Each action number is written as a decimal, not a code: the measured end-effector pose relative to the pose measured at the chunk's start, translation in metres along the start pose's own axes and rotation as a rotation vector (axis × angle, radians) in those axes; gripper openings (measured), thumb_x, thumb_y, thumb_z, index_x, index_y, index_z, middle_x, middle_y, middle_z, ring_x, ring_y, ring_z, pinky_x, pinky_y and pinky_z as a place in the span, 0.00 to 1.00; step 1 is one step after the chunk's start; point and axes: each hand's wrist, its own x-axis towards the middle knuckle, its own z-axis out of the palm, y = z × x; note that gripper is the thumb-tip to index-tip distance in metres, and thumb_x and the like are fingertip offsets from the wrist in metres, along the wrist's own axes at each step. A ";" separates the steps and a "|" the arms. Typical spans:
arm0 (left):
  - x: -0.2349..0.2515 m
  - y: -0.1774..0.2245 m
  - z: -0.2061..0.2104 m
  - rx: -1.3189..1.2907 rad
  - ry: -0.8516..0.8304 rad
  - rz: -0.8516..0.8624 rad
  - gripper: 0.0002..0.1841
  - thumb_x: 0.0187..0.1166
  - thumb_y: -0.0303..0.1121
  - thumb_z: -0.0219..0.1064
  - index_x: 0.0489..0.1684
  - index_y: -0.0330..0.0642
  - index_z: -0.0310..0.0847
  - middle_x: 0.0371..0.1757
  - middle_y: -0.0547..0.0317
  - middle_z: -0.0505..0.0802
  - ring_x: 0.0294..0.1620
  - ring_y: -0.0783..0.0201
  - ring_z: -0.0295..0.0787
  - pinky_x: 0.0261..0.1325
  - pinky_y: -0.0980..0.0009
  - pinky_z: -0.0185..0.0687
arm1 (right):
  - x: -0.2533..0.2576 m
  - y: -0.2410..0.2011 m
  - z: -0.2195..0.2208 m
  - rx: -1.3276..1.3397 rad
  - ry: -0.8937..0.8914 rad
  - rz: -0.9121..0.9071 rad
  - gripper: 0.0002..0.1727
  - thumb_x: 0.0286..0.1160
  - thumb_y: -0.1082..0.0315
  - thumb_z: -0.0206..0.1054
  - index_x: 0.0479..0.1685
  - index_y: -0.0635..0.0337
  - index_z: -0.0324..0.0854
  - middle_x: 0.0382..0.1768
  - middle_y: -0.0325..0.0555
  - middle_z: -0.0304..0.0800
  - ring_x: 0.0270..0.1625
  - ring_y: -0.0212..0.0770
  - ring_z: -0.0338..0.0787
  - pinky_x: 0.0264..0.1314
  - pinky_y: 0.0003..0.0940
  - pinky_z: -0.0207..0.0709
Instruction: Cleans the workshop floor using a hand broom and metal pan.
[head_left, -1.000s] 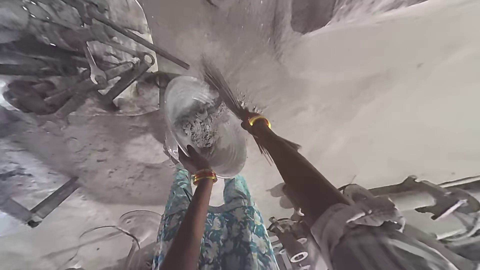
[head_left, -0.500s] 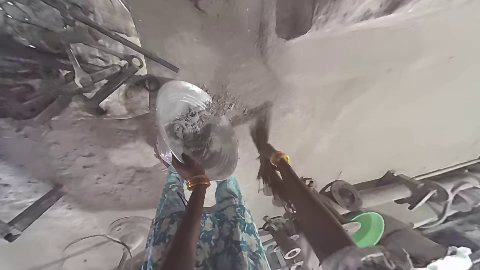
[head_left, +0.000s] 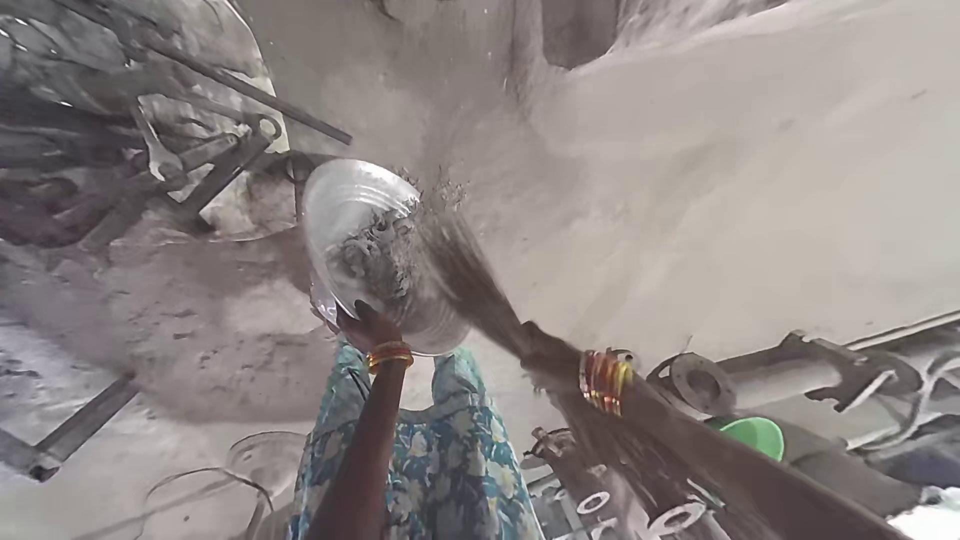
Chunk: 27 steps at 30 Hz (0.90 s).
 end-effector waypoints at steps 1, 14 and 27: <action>-0.001 -0.001 0.000 0.013 -0.007 0.014 0.26 0.92 0.31 0.52 0.86 0.27 0.61 0.80 0.31 0.77 0.82 0.45 0.73 0.85 0.57 0.63 | 0.006 -0.001 -0.017 -0.113 0.117 0.069 0.35 0.89 0.67 0.57 0.91 0.59 0.47 0.60 0.71 0.84 0.58 0.65 0.90 0.61 0.61 0.80; 0.002 0.001 0.001 -0.022 -0.001 -0.015 0.26 0.92 0.31 0.53 0.87 0.29 0.60 0.82 0.32 0.75 0.84 0.45 0.71 0.86 0.56 0.62 | 0.136 -0.006 -0.007 -0.329 0.048 -0.013 0.44 0.78 0.72 0.68 0.93 0.62 0.45 0.73 0.74 0.77 0.73 0.70 0.81 0.73 0.67 0.72; 0.003 -0.001 0.000 0.010 -0.008 -0.001 0.26 0.92 0.31 0.53 0.87 0.30 0.59 0.81 0.32 0.76 0.83 0.46 0.72 0.86 0.58 0.62 | 0.075 0.026 -0.115 -0.477 0.458 0.156 0.44 0.73 0.76 0.67 0.92 0.52 0.50 0.56 0.78 0.85 0.60 0.79 0.86 0.55 0.75 0.76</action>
